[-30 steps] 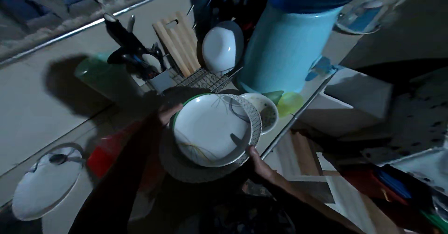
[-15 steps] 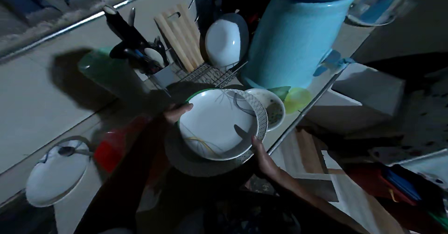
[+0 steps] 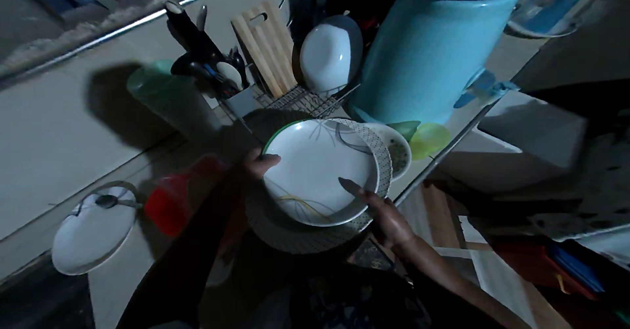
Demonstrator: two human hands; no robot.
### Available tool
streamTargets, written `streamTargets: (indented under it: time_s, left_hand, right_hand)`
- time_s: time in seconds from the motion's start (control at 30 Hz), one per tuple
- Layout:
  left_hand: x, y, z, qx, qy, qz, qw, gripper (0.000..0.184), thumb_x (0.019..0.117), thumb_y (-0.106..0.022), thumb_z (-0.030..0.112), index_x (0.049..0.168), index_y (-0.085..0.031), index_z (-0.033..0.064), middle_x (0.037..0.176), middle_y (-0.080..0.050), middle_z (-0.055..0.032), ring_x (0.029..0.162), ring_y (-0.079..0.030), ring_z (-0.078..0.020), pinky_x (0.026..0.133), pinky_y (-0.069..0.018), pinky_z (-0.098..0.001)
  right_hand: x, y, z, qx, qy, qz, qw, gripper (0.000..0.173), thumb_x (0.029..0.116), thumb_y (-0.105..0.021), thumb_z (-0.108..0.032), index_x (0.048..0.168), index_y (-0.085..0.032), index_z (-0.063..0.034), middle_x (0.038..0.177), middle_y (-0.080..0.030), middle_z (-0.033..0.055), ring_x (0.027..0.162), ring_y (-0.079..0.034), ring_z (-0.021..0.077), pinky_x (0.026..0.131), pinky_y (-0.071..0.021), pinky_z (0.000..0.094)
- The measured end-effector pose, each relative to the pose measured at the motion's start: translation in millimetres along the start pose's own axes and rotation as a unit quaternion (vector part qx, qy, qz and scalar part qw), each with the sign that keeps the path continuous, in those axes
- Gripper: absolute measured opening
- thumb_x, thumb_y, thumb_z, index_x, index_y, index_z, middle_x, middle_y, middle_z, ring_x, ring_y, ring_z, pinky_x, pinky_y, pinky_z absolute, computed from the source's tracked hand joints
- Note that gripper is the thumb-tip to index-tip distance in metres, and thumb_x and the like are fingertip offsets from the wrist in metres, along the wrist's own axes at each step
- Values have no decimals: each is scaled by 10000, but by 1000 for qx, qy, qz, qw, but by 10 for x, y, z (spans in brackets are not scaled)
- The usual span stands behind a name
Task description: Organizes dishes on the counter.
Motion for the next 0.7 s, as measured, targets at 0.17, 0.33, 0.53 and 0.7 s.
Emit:
streamTargets:
  time_s: [0.17,0.33,0.53,0.7]
  left_hand:
    - [-273,-151,225,9,-24,-7,1000,328,1040,-587,159,1316,-561,-17,1124,-671,-153,994,-664,-155,915,-549,-364]
    - [-429,-461,327,44,-42,-45,997,413,1048,-576,292,1349,-551,11,1174,-665,-174,1052,-657,-226,935,-538,-449]
    - [-605,-662,710,131,-119,-147,973,503,1101,-413,402,1282,-613,-23,1209,-650,-220,1144,-616,-302,1000,-474,-521]
    - [-8,-112,532,363,-67,-45,928,534,1066,-500,440,1271,-614,-40,1227,-628,-280,1165,-611,-427,988,-460,-631]
  right_hand:
    - [-211,222,-126,47,45,40,997,249,1016,-442,-75,1232,-554,-23,973,-728,17,869,-716,82,774,-623,278]
    - [-422,581,-232,71,87,83,990,226,973,-391,-40,1065,-591,-93,846,-735,-47,759,-720,51,671,-633,258]
    - [-732,1409,-337,26,196,81,977,385,918,-358,-71,881,-699,-244,852,-763,-119,785,-709,-27,700,-613,200]
    - [-1121,1764,-193,2,237,220,946,383,965,-293,-6,936,-629,-188,827,-732,-148,788,-688,-50,749,-592,176]
Point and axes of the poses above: each hand's wrist, its own x-axis towards the middle knuckle, its own y-axis out of the back of the hand, z = x × y, the point moved 7 cm from there along x, towards the middle knuckle
